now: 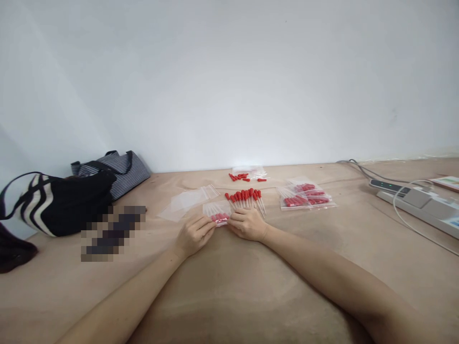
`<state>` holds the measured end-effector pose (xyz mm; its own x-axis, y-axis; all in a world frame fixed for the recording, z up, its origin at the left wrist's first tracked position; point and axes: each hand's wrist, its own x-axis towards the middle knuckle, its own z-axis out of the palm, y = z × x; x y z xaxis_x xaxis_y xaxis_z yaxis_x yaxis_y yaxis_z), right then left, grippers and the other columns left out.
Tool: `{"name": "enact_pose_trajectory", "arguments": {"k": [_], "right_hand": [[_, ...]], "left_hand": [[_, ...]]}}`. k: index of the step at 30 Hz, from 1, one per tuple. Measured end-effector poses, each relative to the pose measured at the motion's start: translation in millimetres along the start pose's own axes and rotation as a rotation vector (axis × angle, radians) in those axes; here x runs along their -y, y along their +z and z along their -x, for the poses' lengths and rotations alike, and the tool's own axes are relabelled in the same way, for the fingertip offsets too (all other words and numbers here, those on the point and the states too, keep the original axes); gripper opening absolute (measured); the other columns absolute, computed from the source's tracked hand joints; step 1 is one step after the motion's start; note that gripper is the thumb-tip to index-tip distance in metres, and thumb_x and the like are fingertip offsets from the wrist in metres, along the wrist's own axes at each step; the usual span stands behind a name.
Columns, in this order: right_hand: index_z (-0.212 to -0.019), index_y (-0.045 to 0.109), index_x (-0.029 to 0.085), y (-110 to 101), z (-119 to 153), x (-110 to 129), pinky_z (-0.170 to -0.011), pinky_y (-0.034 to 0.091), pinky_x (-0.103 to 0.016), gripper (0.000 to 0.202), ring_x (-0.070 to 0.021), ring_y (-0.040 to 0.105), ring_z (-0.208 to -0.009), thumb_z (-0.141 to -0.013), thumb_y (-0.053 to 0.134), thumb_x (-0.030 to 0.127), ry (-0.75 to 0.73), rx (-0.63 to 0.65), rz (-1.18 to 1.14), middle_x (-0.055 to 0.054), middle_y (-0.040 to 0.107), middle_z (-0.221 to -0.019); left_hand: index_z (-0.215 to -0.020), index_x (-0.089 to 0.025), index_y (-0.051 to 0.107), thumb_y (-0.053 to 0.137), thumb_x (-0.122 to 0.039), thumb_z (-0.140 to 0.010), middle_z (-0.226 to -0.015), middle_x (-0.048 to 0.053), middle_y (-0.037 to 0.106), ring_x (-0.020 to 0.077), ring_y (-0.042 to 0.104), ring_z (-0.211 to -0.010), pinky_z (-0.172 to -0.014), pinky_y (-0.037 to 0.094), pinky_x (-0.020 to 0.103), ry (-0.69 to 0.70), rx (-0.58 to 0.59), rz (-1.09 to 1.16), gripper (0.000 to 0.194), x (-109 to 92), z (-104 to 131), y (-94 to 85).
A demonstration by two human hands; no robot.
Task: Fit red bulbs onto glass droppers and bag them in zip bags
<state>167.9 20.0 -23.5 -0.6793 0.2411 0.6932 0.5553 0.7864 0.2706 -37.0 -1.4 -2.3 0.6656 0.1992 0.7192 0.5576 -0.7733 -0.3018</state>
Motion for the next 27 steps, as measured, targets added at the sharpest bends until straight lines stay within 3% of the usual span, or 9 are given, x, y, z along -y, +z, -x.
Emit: {"name": "enact_pose_trajectory", "arguments": {"k": [19, 27], "right_hand": [[-0.069, 0.059, 0.019, 3.2, -8.0, 14.0, -0.051, 0.026, -0.025, 0.023, -0.0107, 0.044, -0.06, -0.084, 0.042, 0.019, -0.014, -0.121, -0.007, 0.0, 0.06, -0.066], [-0.07, 0.06, 0.019, 1.1, -2.9, 7.3, -0.051, 0.028, -0.025, 0.017, -0.0118, 0.045, -0.062, -0.08, 0.047, 0.021, 0.08, -0.169, -0.049, 0.001, 0.061, -0.066]], "left_hand": [[-0.081, -0.014, 0.059, 0.044, -0.011, -0.082, -0.075, 0.005, 0.065, 0.0148, 0.058, -0.069, -0.064, 0.047, 0.027, 0.105, 0.025, -0.045, 0.015, -4.8, -7.3, -2.2], [-0.08, -0.013, 0.058, 0.049, -0.013, -0.082, -0.067, 0.004, 0.062, 0.0135, 0.056, -0.062, -0.061, 0.047, 0.027, 0.03, 0.006, -0.073, 0.009, 3.1, 5.2, -10.6]]}}
